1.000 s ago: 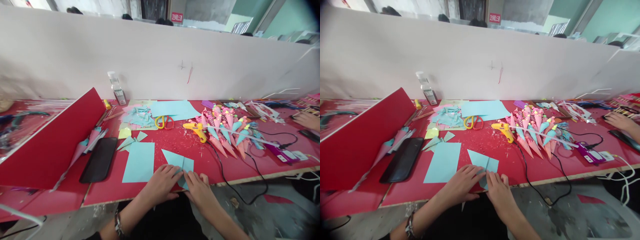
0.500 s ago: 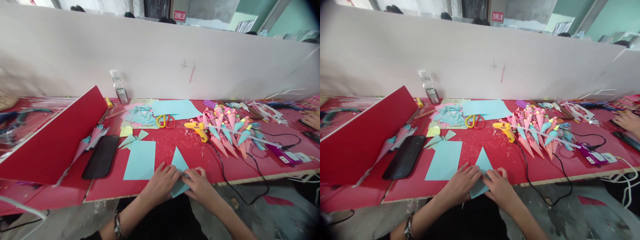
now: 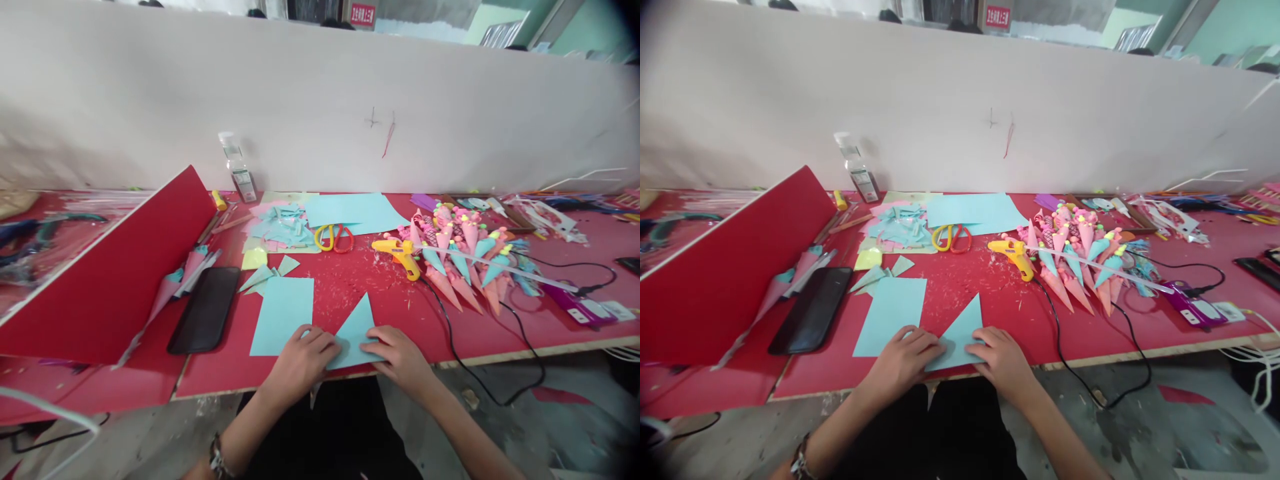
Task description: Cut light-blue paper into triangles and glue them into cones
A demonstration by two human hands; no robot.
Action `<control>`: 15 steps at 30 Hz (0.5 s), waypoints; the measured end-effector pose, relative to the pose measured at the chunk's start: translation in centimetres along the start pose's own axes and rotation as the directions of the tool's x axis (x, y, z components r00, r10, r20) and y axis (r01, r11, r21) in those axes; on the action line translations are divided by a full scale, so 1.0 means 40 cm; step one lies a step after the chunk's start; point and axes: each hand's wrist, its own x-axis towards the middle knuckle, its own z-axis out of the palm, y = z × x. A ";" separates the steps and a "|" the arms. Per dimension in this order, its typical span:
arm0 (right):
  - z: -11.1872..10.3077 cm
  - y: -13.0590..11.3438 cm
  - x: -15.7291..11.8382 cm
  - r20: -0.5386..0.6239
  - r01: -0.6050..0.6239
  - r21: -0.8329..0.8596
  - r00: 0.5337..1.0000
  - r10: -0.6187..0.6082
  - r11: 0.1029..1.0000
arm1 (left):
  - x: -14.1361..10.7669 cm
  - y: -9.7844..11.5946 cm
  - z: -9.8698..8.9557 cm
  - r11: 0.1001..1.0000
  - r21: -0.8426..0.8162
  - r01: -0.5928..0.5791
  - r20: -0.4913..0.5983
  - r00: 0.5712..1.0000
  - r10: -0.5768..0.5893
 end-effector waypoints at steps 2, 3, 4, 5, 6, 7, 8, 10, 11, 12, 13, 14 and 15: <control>-0.005 -0.003 0.015 -0.016 -0.021 0.090 1.000 0.023 0.996 | 0.004 0.005 0.007 0.997 -0.036 0.062 -0.054 0.996 -0.064; -0.007 -0.004 0.022 -0.022 -0.036 0.144 0.999 0.039 0.989 | 0.006 0.007 0.011 0.994 -0.052 0.091 -0.082 0.992 -0.095; -0.009 -0.004 0.030 -0.024 -0.056 0.193 0.998 0.062 0.980 | 0.009 0.009 0.014 0.991 -0.064 0.115 -0.109 0.987 -0.122; -0.010 -0.003 0.036 -0.024 -0.080 0.232 0.996 0.088 0.970 | 0.011 0.010 0.017 0.988 -0.071 0.134 -0.129 0.981 -0.142; -0.010 -0.002 0.042 -0.023 -0.105 0.259 0.993 0.115 0.960 | 0.014 0.011 0.019 0.986 -0.074 0.150 -0.142 0.977 -0.159; -0.009 -0.002 0.046 -0.023 -0.129 0.277 0.990 0.141 0.952 | 0.015 0.011 0.021 0.983 -0.072 0.166 -0.149 0.973 -0.175; -0.008 -0.002 0.049 -0.026 -0.151 0.289 0.986 0.165 0.945 | 0.017 0.011 0.022 0.980 -0.071 0.184 -0.152 0.969 -0.193; -0.004 -0.003 0.051 -0.033 -0.187 0.305 0.978 0.207 0.934 | 0.018 0.011 0.024 0.971 -0.077 0.228 -0.140 0.961 -0.237; -0.002 -0.004 0.051 -0.036 -0.199 0.310 0.975 0.220 0.930 | 0.019 0.011 0.025 0.964 -0.089 0.250 -0.127 0.957 -0.260; 0.000 -0.005 0.050 -0.038 -0.207 0.310 0.973 0.230 0.928 | 0.019 0.010 0.026 0.957 -0.105 0.272 -0.113 0.952 -0.283; 0.002 -0.007 0.049 -0.043 -0.213 0.306 0.971 0.237 0.928 | 0.019 0.010 0.027 0.948 -0.123 0.293 -0.099 0.947 -0.306; 0.003 -0.008 0.048 -0.052 -0.216 0.298 0.969 0.242 0.930 | 0.019 0.009 0.028 0.938 -0.140 0.316 -0.089 0.940 -0.330; 0.005 -0.008 0.047 -0.064 -0.217 0.285 0.967 0.245 0.933 | 0.019 0.009 0.028 0.929 -0.152 0.338 -0.083 0.932 -0.352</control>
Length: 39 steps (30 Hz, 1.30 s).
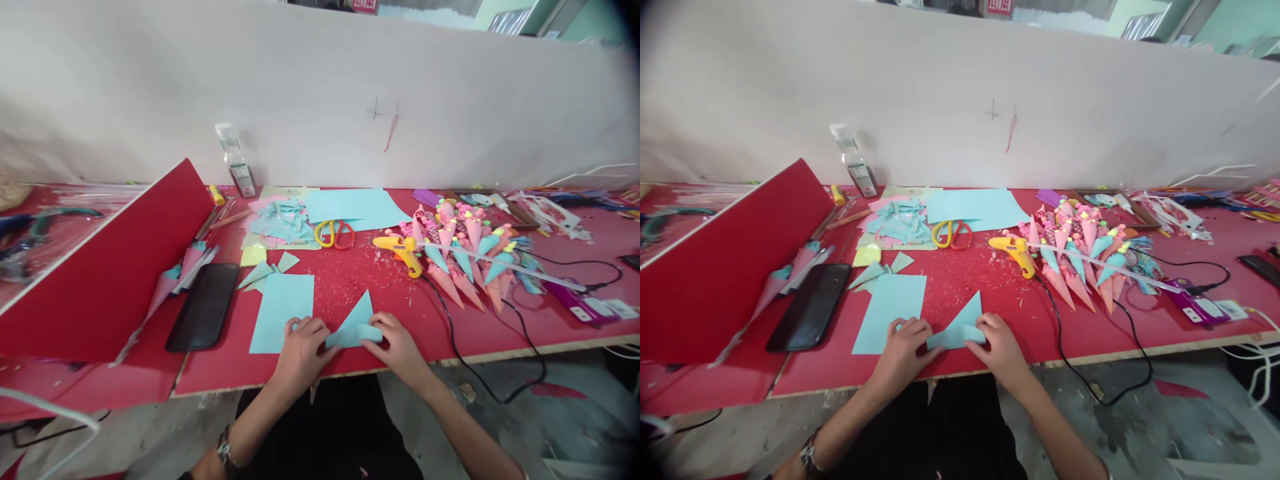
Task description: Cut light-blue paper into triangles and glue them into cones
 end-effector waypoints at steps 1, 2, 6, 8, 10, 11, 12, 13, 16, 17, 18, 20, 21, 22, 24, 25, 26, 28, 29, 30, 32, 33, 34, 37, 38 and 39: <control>0.002 0.000 -0.001 -0.013 0.002 -0.016 1.000 -0.002 1.000 | 0.000 0.000 0.000 1.000 -0.005 0.018 -0.001 1.000 -0.018; 0.003 0.000 -0.001 -0.027 0.004 -0.031 1.000 -0.004 1.000 | 0.000 0.000 0.000 1.000 -0.003 0.029 -0.004 1.000 -0.029; 0.007 -0.001 -0.003 -0.069 -0.010 -0.082 0.998 0.005 0.997 | -0.002 0.005 -0.003 0.999 0.052 0.016 -0.007 1.000 -0.015; 0.007 -0.002 -0.003 -0.075 -0.020 -0.097 0.997 0.013 0.995 | -0.003 0.008 -0.006 0.998 0.066 0.018 0.004 1.000 -0.019; 0.007 -0.002 -0.004 -0.066 -0.019 -0.110 0.998 0.012 0.994 | -0.005 0.009 -0.010 0.997 0.066 0.034 0.024 0.999 -0.036; 0.008 -0.001 -0.004 -0.060 -0.018 -0.121 0.998 0.010 0.993 | -0.006 0.009 -0.012 0.997 0.067 0.042 0.032 0.999 -0.044; 0.009 0.000 -0.005 -0.060 -0.016 -0.138 0.998 0.008 0.990 | -0.007 0.009 -0.013 0.996 0.069 0.048 0.034 0.998 -0.051; 0.010 0.002 -0.005 -0.065 -0.017 -0.161 0.998 0.006 0.987 | -0.009 0.008 -0.013 0.996 0.073 0.052 0.033 0.998 -0.054; 0.017 0.008 -0.008 -0.097 -0.023 -0.248 0.995 -0.002 0.968 | -0.013 0.006 -0.009 0.994 0.086 0.063 0.005 0.998 -0.063; 0.020 0.010 -0.009 -0.106 -0.023 -0.271 0.994 -0.006 0.962 | -0.014 0.006 -0.008 0.993 0.092 0.070 -0.018 0.997 -0.069; 0.021 0.010 -0.010 -0.109 -0.022 -0.287 0.994 -0.010 0.958 | -0.015 0.007 -0.008 0.992 0.104 0.073 -0.044 0.997 -0.068; 0.023 0.010 -0.010 -0.105 -0.022 -0.300 0.994 -0.010 0.954 | -0.013 0.010 -0.013 0.987 0.160 0.025 -0.068 0.998 -0.014; 0.022 0.009 -0.010 -0.097 -0.024 -0.300 0.995 -0.006 0.954 | -0.010 0.012 -0.018 0.979 0.197 -0.046 -0.041 0.998 0.056; 0.022 0.008 -0.009 -0.088 -0.026 -0.300 0.996 0.000 0.954 | -0.006 0.014 -0.024 0.962 0.231 -0.143 0.014 0.989 0.144; 0.020 0.006 -0.008 -0.075 -0.030 -0.297 0.997 0.008 0.954 | 0.004 0.017 -0.034 0.902 0.255 -0.348 0.144 0.936 0.321; 0.020 0.005 -0.007 -0.073 -0.030 -0.296 0.997 0.009 0.955 | 0.008 0.017 -0.038 0.871 0.249 -0.424 0.193 0.903 0.385; 0.019 0.005 -0.007 -0.074 -0.027 -0.297 0.997 0.005 0.954 | 0.012 0.017 -0.040 0.846 0.240 -0.475 0.225 0.876 0.428; 0.020 0.005 -0.007 -0.084 -0.017 -0.305 0.996 -0.009 0.952 | 0.018 0.014 -0.040 0.823 0.229 -0.520 0.252 0.848 0.465; 0.020 0.006 -0.007 -0.090 -0.012 -0.311 0.996 -0.017 0.950 | 0.018 0.011 -0.038 0.818 0.222 -0.531 0.265 0.840 0.473; 0.020 0.006 -0.007 -0.094 -0.007 -0.317 0.995 -0.025 0.948 | 0.018 0.008 -0.037 0.816 0.214 -0.537 0.277 0.834 0.477; 0.020 0.007 -0.007 -0.098 -0.003 -0.326 0.995 -0.030 0.945 | 0.014 0.001 -0.036 0.820 0.197 -0.537 0.294 0.831 0.473; 0.020 0.008 -0.007 -0.098 -0.004 -0.329 0.995 -0.030 0.944 | 0.012 -0.003 -0.038 0.825 0.188 -0.533 0.301 0.831 0.468; 0.020 0.008 -0.007 -0.095 -0.004 -0.330 0.995 -0.029 0.944 | 0.008 -0.008 -0.040 0.830 0.179 -0.528 0.307 0.832 0.462; 0.020 0.007 -0.010 -0.090 -0.008 -0.326 0.996 -0.023 0.945 | -0.004 -0.028 -0.052 0.842 0.144 -0.521 0.325 0.828 0.457; 0.021 0.007 -0.011 -0.090 -0.009 -0.322 0.996 -0.021 0.947 | -0.009 -0.036 -0.058 0.844 0.132 -0.519 0.329 0.826 0.457; 0.021 0.007 -0.012 -0.087 -0.010 -0.318 0.996 -0.019 0.948 | -0.013 -0.044 -0.064 0.849 0.121 -0.515 0.332 0.826 0.455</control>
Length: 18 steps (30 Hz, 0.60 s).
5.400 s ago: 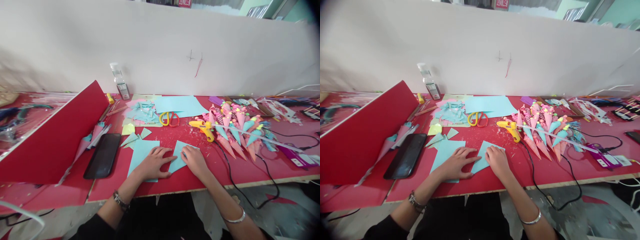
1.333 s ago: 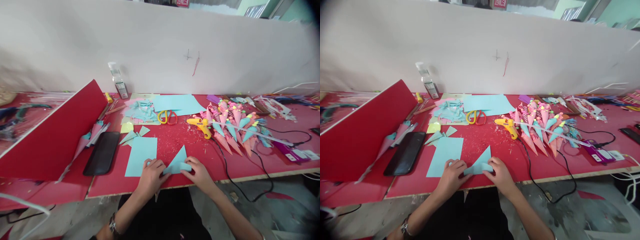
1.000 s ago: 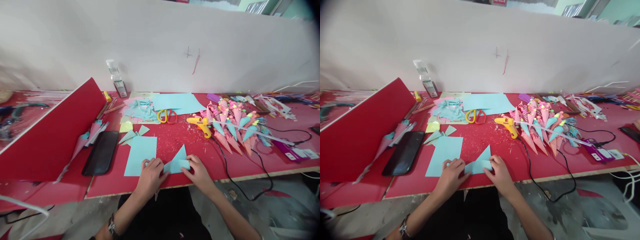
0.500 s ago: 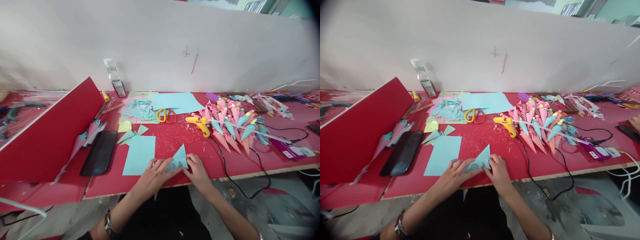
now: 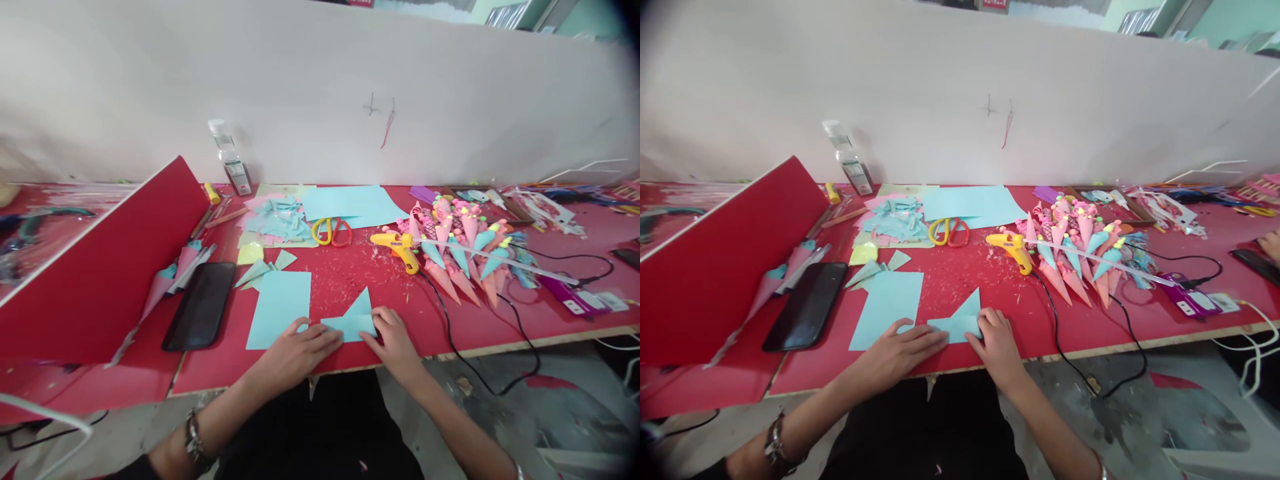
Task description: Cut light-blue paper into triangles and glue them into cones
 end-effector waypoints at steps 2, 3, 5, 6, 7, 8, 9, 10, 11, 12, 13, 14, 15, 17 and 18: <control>0.001 0.000 -0.002 0.006 -0.005 0.005 1.000 0.005 1.000 | -0.018 -0.011 -0.005 1.000 -0.022 0.006 0.000 1.000 -0.006; 0.001 0.000 -0.002 0.008 -0.007 0.006 1.000 0.007 1.000 | -0.027 -0.016 -0.007 0.999 -0.030 0.012 0.000 1.000 -0.012; -0.001 0.001 -0.003 0.005 -0.016 0.008 1.000 0.016 1.000 | -0.040 -0.024 -0.010 0.999 -0.043 0.017 0.006 1.000 -0.017; -0.003 0.000 -0.004 0.000 -0.023 0.004 1.000 0.023 1.000 | -0.044 -0.026 -0.011 0.999 -0.050 0.017 0.011 1.000 -0.017; -0.005 -0.002 -0.005 -0.010 -0.030 -0.007 1.000 0.030 1.000 | -0.046 -0.028 -0.011 0.998 -0.056 0.016 0.012 1.000 -0.016; -0.009 -0.006 -0.008 -0.028 -0.037 -0.032 0.999 0.037 0.999 | -0.048 -0.030 -0.011 0.998 -0.064 0.019 0.009 1.000 -0.018; -0.012 -0.012 -0.012 -0.051 -0.042 -0.073 0.998 0.038 0.996 | -0.048 -0.030 -0.010 0.997 -0.072 0.024 0.002 1.000 -0.024; -0.016 -0.020 -0.017 -0.075 -0.037 -0.129 0.997 0.027 0.991 | -0.048 -0.030 -0.009 0.997 -0.078 0.031 -0.009 0.999 -0.032; -0.018 -0.030 -0.024 -0.088 -0.011 -0.191 0.996 -0.006 0.982 | -0.047 -0.030 -0.009 0.996 -0.082 0.038 -0.021 0.999 -0.039; -0.019 -0.039 -0.031 -0.082 0.034 -0.248 0.995 -0.056 0.968 | -0.046 -0.031 -0.008 0.996 -0.084 0.042 -0.033 0.998 -0.045; -0.018 -0.048 -0.039 -0.060 0.090 -0.290 0.992 -0.112 0.953 | -0.045 -0.031 -0.008 0.995 -0.084 0.045 -0.044 0.998 -0.048; -0.015 -0.056 -0.046 -0.028 0.147 -0.314 0.986 -0.163 0.938 | -0.045 -0.032 -0.008 0.996 -0.080 0.042 -0.051 0.998 -0.046; -0.012 -0.061 -0.053 0.006 0.193 -0.322 0.979 -0.202 0.927 | -0.045 -0.033 -0.008 0.997 -0.074 0.037 -0.059 0.997 -0.041; -0.003 -0.062 -0.063 0.037 0.235 -0.312 0.971 -0.235 0.921 | -0.046 -0.036 -0.007 0.998 -0.054 0.022 -0.065 0.998 -0.025; 0.000 -0.059 -0.066 0.039 0.236 -0.306 0.971 -0.235 0.922 | -0.047 -0.038 -0.007 0.999 -0.043 0.013 -0.067 0.998 -0.016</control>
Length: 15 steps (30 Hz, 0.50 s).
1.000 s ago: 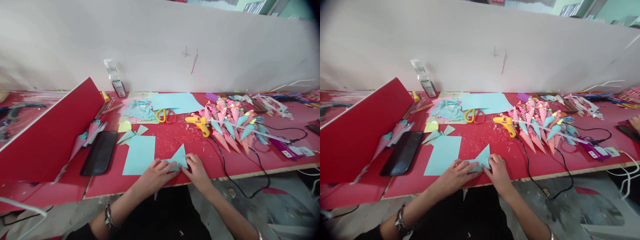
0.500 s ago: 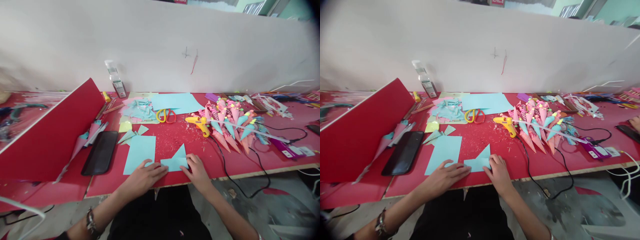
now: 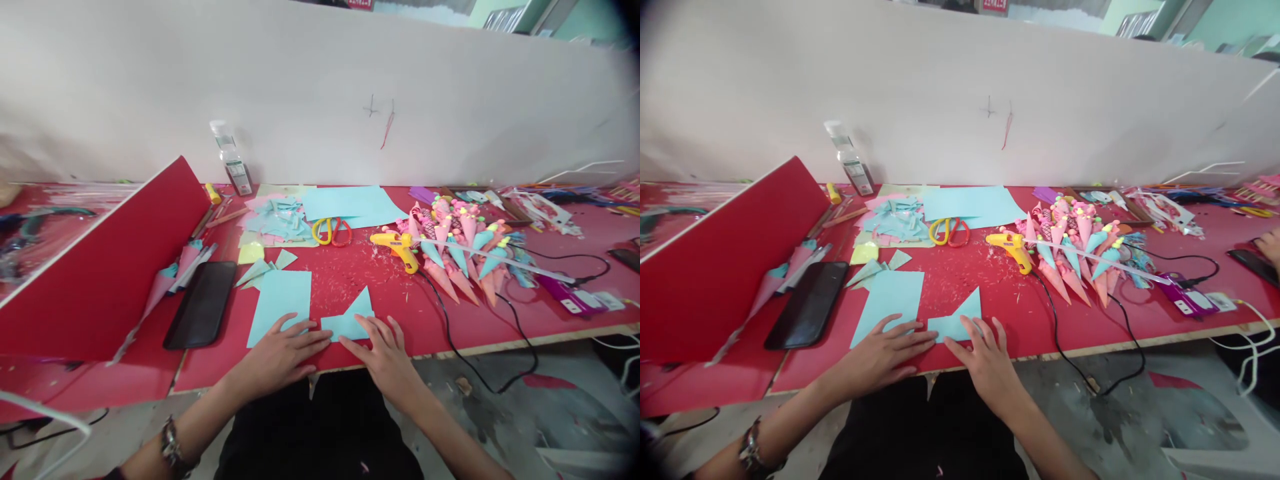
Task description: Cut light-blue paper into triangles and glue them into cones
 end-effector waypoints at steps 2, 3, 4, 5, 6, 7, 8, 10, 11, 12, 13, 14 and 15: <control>0.001 0.010 -0.006 0.012 0.000 0.019 1.000 0.000 1.000 | -0.002 -0.003 0.002 1.000 0.022 -0.014 -0.001 1.000 0.014; -0.002 0.018 -0.009 0.022 -0.001 0.029 1.000 0.001 1.000 | -0.003 -0.004 0.003 0.999 0.032 -0.017 -0.003 1.000 0.017; -0.007 0.026 -0.012 0.036 -0.004 0.038 0.999 0.003 0.999 | -0.003 -0.004 0.005 0.999 0.040 -0.019 -0.005 1.000 0.019; -0.014 0.034 -0.016 0.052 -0.010 0.044 0.999 0.008 0.999 | -0.004 -0.004 0.006 0.999 0.046 -0.017 -0.005 1.000 0.018; -0.022 0.043 -0.021 0.062 -0.019 0.046 0.998 0.017 0.999 | -0.004 -0.004 0.007 0.999 0.049 -0.017 -0.004 1.000 0.017; -0.030 0.050 -0.026 0.065 -0.034 0.045 0.997 0.031 0.998 | -0.005 -0.004 0.007 0.999 0.051 -0.017 -0.003 1.000 0.017; -0.036 0.057 -0.031 0.065 -0.050 0.043 0.997 0.047 0.998 | -0.005 -0.004 0.008 0.999 0.051 -0.016 -0.001 1.000 0.016; -0.046 0.071 -0.043 0.062 -0.072 0.037 0.996 0.070 0.997 | -0.006 -0.003 0.007 0.999 0.047 -0.012 0.007 1.000 0.011; -0.048 0.077 -0.050 0.061 -0.076 0.035 0.995 0.074 0.996 | -0.006 -0.002 0.006 0.999 0.042 -0.010 0.012 1.000 0.010; -0.049 0.084 -0.057 0.062 -0.077 0.035 0.995 0.075 0.996 | -0.005 -0.002 0.005 0.999 0.036 -0.009 0.019 1.000 0.009; -0.049 0.091 -0.064 0.062 -0.078 0.036 0.995 0.076 0.996 | -0.005 -0.002 0.003 1.000 0.028 -0.008 0.027 1.000 0.007; -0.049 0.098 -0.071 0.061 -0.084 0.039 0.995 0.081 0.996 | -0.004 -0.002 0.001 1.000 0.018 -0.006 0.032 0.999 0.005; -0.050 0.106 -0.076 0.059 -0.094 0.044 0.994 0.091 0.995 | -0.002 -0.001 -0.001 1.000 0.008 -0.005 0.036 0.999 0.004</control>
